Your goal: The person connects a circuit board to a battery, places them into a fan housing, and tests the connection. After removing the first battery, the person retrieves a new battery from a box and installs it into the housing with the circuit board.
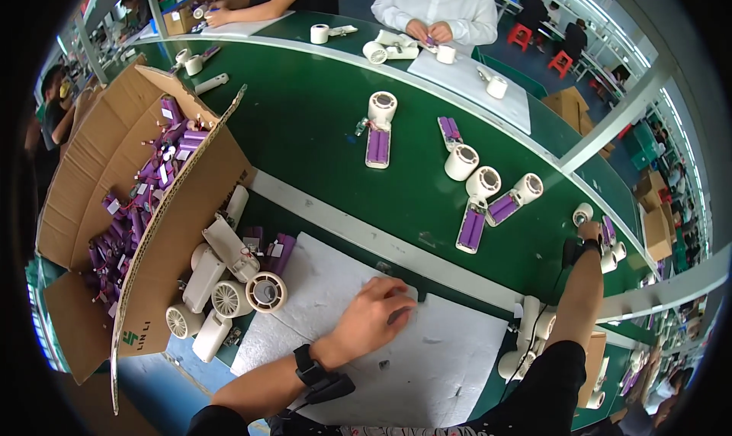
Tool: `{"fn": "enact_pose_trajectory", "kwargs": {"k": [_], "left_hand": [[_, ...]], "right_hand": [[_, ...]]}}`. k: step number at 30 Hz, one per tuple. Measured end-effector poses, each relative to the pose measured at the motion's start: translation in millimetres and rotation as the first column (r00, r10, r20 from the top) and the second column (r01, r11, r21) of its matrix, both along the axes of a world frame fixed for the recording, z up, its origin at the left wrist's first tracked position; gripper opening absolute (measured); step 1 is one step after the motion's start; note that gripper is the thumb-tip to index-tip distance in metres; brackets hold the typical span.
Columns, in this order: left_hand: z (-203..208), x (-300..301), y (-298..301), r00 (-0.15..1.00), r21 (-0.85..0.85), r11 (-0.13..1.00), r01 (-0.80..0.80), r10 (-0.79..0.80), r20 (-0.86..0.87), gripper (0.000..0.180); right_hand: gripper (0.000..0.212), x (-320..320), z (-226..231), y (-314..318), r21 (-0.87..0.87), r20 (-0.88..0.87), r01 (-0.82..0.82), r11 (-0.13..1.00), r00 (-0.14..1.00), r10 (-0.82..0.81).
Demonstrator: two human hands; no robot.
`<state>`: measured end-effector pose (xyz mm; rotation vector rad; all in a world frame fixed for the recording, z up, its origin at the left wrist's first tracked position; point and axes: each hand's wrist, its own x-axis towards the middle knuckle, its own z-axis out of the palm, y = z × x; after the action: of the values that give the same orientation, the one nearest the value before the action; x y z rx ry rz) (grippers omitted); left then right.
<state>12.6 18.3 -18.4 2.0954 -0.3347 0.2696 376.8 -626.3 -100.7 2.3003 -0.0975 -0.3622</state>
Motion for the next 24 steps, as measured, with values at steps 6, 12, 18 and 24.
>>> {"fn": "enact_pose_trajectory", "kwargs": {"k": [6,12,18,24], "left_hand": [[7.0,6.2,-3.9,1.0,-0.035,0.999,0.004,-0.004,-0.006,0.014],[-1.3,8.5,-5.6,0.999,-0.075,0.997,0.027,-0.023,0.046,0.01],[10.4,3.9,-10.4,0.987,-0.294,0.943,0.156,-0.136,0.087,0.016],[29.9,-4.2,-9.1,0.918,-0.473,0.838,0.274,-0.374,-0.131,0.027]], "right_hand": [[0.029,-22.6,30.3,-14.3,0.318,0.377,0.161,0.934,0.883,-0.28],[0.038,-34.9,138.4,97.6,0.335,0.369,-0.155,0.93,0.929,0.022],[0.027,-236.2,213.0,353.9,0.984,0.17,-0.174,-0.028,0.979,-0.114],[0.03,-383.2,129.8,423.6,0.925,-0.194,0.133,-0.355,0.97,-0.144]]}}
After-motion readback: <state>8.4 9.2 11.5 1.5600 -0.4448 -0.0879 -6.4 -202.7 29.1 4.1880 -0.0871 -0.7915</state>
